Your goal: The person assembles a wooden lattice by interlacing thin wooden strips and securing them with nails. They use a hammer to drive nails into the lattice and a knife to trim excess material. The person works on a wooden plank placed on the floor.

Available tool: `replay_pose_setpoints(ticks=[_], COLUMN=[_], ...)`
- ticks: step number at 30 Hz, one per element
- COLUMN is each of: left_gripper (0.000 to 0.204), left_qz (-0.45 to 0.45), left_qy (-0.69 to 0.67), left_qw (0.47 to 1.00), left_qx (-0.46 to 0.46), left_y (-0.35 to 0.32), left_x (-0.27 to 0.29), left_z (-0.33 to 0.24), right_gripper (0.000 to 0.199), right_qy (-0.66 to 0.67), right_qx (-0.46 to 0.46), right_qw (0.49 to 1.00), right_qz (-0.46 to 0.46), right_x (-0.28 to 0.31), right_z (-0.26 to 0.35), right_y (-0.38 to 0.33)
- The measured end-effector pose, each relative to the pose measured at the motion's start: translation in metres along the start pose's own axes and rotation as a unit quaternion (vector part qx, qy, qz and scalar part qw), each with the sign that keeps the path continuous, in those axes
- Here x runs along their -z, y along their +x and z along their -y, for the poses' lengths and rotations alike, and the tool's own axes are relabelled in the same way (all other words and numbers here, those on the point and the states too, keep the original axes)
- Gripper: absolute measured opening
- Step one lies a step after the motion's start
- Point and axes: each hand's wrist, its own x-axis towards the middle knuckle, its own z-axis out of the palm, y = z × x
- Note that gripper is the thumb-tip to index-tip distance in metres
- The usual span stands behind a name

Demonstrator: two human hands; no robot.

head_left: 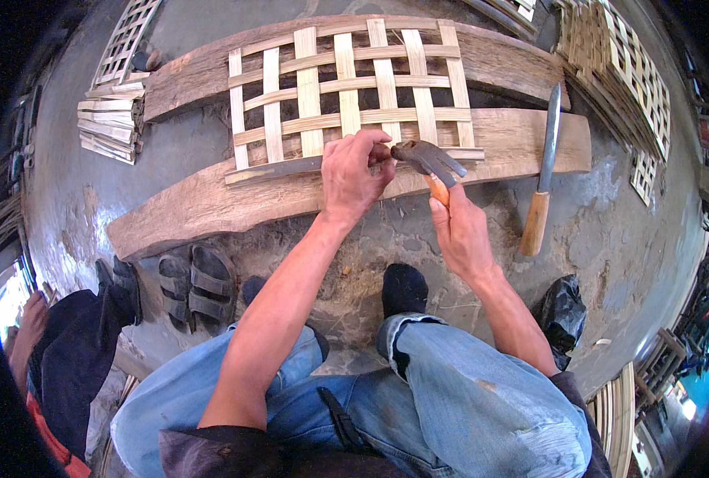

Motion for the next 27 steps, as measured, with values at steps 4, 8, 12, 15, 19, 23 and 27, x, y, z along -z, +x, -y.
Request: replay_pose_setpoints(ticks=[4,8,12,15,19,23,27], left_gripper=[0.039,0.038,0.038,0.04,0.04,0.046,0.053], left_qz=[0.014,0.008,0.002,0.02,0.041,0.058,0.073], left_qy=[-0.002,0.006,0.005,0.006,-0.009,-0.038,-0.038], left_qw=[1.0,1.0,1.0,1.0,0.999,0.997,0.996], left_qx=[0.011,0.0,-0.009,-0.003,0.006,0.031,0.024], left_y=[0.0,0.001,0.001,-0.001,0.002,0.003,0.003], left_x=[0.001,0.001,0.001,0.003,0.006,0.01,0.013], left_z=[-0.002,0.0,0.0,0.0,0.001,-0.001,-0.004], right_gripper=[0.024,0.025,0.026,0.026,0.029,0.03,0.028], right_qy=[-0.007,-0.001,-0.014,0.015,0.054,0.061,0.045], right_qx=[0.046,0.006,0.034,0.034,0.014,-0.006,-0.02], right_qw=[0.998,1.0,0.999,0.998,0.992,0.991,0.99], right_qz=[-0.036,-0.011,-0.029,-0.047,-0.109,-0.115,-0.131], right_x=[-0.003,-0.002,-0.002,0.001,0.011,0.007,-0.001], right_z=[-0.005,-0.003,-0.002,-0.003,-0.001,-0.01,-0.017], right_y=[-0.005,-0.005,-0.002,-0.003,0.006,0.015,0.018])
